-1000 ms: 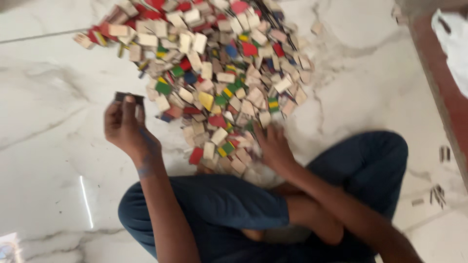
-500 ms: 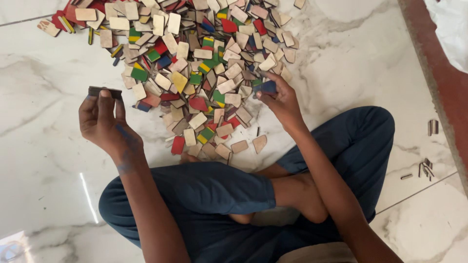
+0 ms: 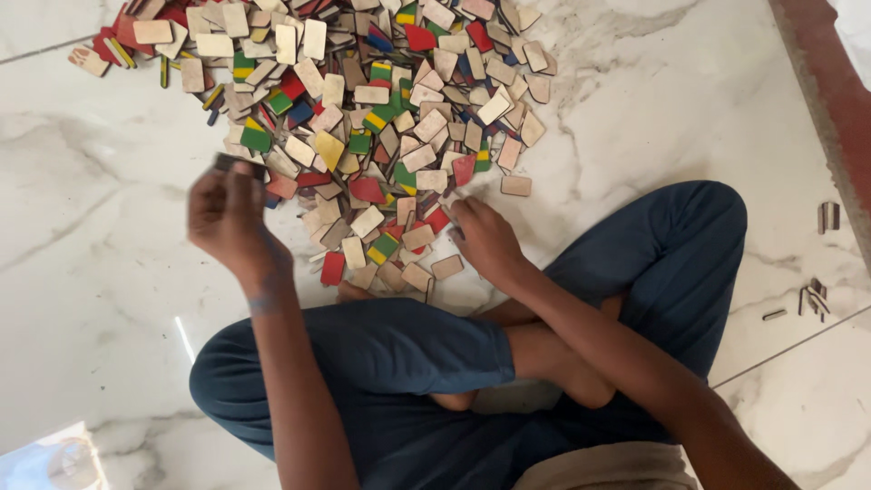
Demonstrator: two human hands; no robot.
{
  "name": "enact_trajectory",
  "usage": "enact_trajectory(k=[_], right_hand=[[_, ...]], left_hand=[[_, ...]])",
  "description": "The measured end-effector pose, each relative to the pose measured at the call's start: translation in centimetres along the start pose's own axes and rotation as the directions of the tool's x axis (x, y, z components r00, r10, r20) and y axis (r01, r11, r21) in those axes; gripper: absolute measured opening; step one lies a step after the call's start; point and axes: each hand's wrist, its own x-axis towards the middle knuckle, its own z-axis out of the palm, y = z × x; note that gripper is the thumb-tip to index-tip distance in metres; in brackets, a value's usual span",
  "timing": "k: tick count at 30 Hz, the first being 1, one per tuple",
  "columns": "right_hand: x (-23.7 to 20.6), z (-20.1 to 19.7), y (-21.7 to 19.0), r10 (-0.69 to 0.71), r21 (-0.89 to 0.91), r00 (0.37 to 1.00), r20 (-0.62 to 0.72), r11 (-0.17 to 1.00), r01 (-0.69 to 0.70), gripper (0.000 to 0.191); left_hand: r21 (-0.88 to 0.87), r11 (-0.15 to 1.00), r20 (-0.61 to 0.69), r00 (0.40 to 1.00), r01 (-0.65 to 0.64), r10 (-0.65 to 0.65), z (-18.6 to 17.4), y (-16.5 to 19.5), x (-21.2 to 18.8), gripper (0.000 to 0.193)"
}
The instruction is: The person sits cross-legged on the floor in front of a large pile of small colored wooden pieces. They pick pieces from the pile one at a time and fit small wooden parts together by hand, setting assembled pieces aside as they go.
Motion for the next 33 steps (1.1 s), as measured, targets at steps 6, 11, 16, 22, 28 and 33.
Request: enact_trajectory(k=[6, 11, 16, 22, 28, 33], right_hand=[[1.6, -0.3, 1.3, 0.014, 0.024, 0.995, -0.096, 1.0, -0.012, 0.026], [2.0, -0.6, 3.2, 0.166, 0.783, 0.978, 0.123, 0.59, -0.198, 0.012], [2.2, -0.9, 4.2, 0.166, 0.928, 0.948, 0.273, 0.214, -0.305, 0.011], [2.2, -0.8, 4.2, 0.066, 0.971, 0.969, 0.237, 0.012, -0.238, 0.017], [1.5, -0.4, 3.1, 0.074, 0.989, 0.987, 0.139, 0.035, -0.142, 0.018], [0.9, -0.6, 0.9, 0.146, 0.967, 0.989, -0.034, 0.257, -0.005, 0.016]], left_hand=[[0.072, 0.996, 0.164, 0.984, 0.06, -0.072, 3.4, -2.9, -5.4, 0.013], [0.234, 0.972, 0.278, 0.955, 0.036, -0.102, 5.2, -3.9, -7.3, 0.014], [0.24, 0.968, 0.308, 0.941, 0.069, -0.143, 5.1, -4.1, -7.2, 0.014], [0.361, 0.916, 0.387, 0.866, 0.175, -0.318, 4.8, -4.5, -8.3, 0.013], [0.228, 0.96, 0.604, 0.75, 0.161, -0.27, 6.1, -5.1, -10.2, 0.022], [0.268, 0.95, 0.587, 0.755, 0.16, -0.292, 6.5, -4.8, -10.4, 0.023]])
